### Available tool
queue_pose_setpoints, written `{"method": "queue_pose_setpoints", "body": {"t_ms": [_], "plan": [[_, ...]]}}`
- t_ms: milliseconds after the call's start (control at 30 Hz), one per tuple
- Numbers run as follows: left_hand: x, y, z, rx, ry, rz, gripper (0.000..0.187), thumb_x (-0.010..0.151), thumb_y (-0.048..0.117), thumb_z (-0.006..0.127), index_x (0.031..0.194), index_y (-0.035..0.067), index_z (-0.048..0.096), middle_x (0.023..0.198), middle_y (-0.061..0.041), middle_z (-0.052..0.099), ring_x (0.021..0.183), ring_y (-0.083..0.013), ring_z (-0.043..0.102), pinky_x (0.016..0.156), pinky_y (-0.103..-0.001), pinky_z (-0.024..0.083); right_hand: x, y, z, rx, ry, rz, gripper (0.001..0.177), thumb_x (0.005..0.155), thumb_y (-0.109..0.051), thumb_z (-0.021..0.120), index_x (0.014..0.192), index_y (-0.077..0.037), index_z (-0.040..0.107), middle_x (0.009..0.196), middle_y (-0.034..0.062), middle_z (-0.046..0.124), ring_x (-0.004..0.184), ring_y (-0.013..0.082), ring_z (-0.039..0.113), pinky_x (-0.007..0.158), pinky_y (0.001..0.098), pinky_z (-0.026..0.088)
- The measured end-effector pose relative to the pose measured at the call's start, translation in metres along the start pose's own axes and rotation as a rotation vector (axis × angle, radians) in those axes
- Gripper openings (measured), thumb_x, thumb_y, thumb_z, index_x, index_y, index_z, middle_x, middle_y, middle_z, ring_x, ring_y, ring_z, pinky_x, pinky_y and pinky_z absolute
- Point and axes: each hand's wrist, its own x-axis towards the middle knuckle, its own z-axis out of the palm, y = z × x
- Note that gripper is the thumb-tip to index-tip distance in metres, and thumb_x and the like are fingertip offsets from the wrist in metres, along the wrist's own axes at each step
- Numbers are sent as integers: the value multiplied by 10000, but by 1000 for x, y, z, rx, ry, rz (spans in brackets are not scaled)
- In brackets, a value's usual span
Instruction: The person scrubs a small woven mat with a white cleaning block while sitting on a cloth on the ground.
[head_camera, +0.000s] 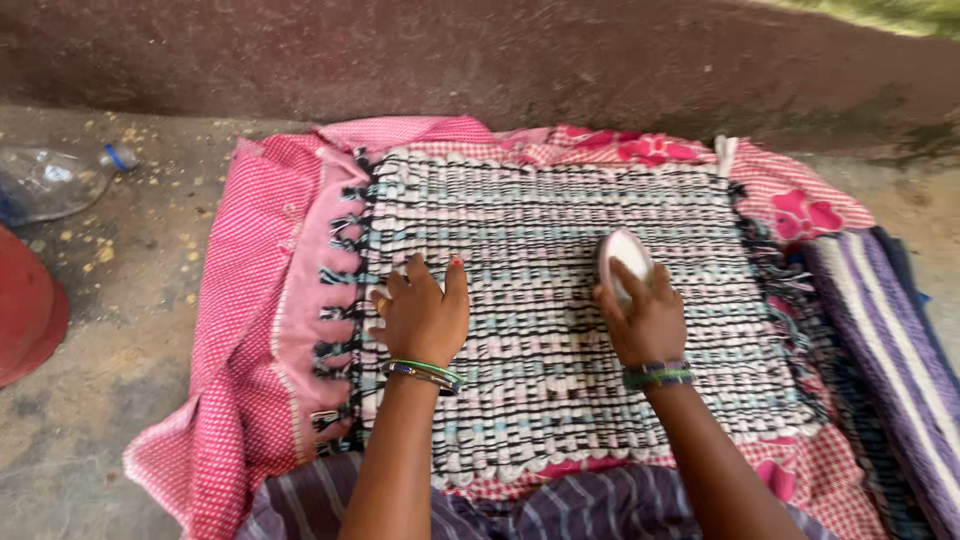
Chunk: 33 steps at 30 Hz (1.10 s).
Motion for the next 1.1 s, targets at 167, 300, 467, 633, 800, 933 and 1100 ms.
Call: {"method": "queue_pose_setpoints", "body": {"t_ms": [167, 300, 467, 633, 800, 933, 1100], "plan": [[2, 0, 3, 180, -53, -56, 774, 923, 661, 447, 1514, 165, 388, 1560, -319, 274, 1444, -638, 139, 1019, -877, 69, -25, -60, 40, 489, -209, -176, 305, 978, -281, 613, 1191, -72, 671, 981, 194, 721, 800, 320, 691, 705, 442, 576], [5, -3, -4, 169, -58, -82, 789, 925, 660, 430, 1530, 158, 369, 1570, -306, 284, 1445, -639, 154, 1036, -874, 75, -100, -176, -19, 619, -562, -99, 593, 855, -417, 744, 1283, -34, 600, 1190, 260, 669, 960, 375, 659, 825, 479, 557], [0, -8, -7, 202, -34, -73, 799, 937, 661, 414, 1540, 139, 361, 1547, -322, 339, 1421, -618, 260, 1041, -852, 112, -95, -151, -57, 629, -459, -371, 448, 891, -362, 715, 1309, -202, 698, 1270, 240, 671, 1053, 405, 629, 870, 483, 532], [2, -1, -16, 194, -128, -115, 789, 942, 648, 384, 1560, 160, 340, 1532, -273, 416, 1397, -571, 372, 1070, -829, 138, -51, -61, -23, 165, -13, -7, 376, 884, -346, 707, 1223, -189, 672, 1214, 332, 641, 885, 385, 658, 675, 458, 570], [4, -1, -11, 248, -174, -124, 776, 961, 648, 370, 1560, 155, 348, 1549, -275, 403, 1395, -571, 379, 1081, -831, 109, -77, -103, -12, 292, -328, -148, 401, 1012, -337, 664, 1404, -255, 646, 1174, 210, 672, 879, 346, 693, 748, 483, 587], [2, -3, -14, 247, -161, -126, 784, 948, 661, 373, 1554, 166, 343, 1537, -251, 423, 1403, -563, 366, 1060, -835, 127, -114, -175, -53, 600, -333, -498, 538, 732, -366, 807, 1213, -157, 687, 1386, 367, 597, 1173, 499, 581, 936, 518, 547], [1, -8, -23, 169, -144, -109, 779, 934, 661, 372, 1535, 165, 379, 1489, -229, 512, 1367, -524, 460, 1062, -837, 176, -98, -123, -66, 726, -266, -305, 497, 842, -282, 792, 1317, -154, 725, 1251, 154, 741, 1220, 359, 635, 1016, 518, 509]]}}
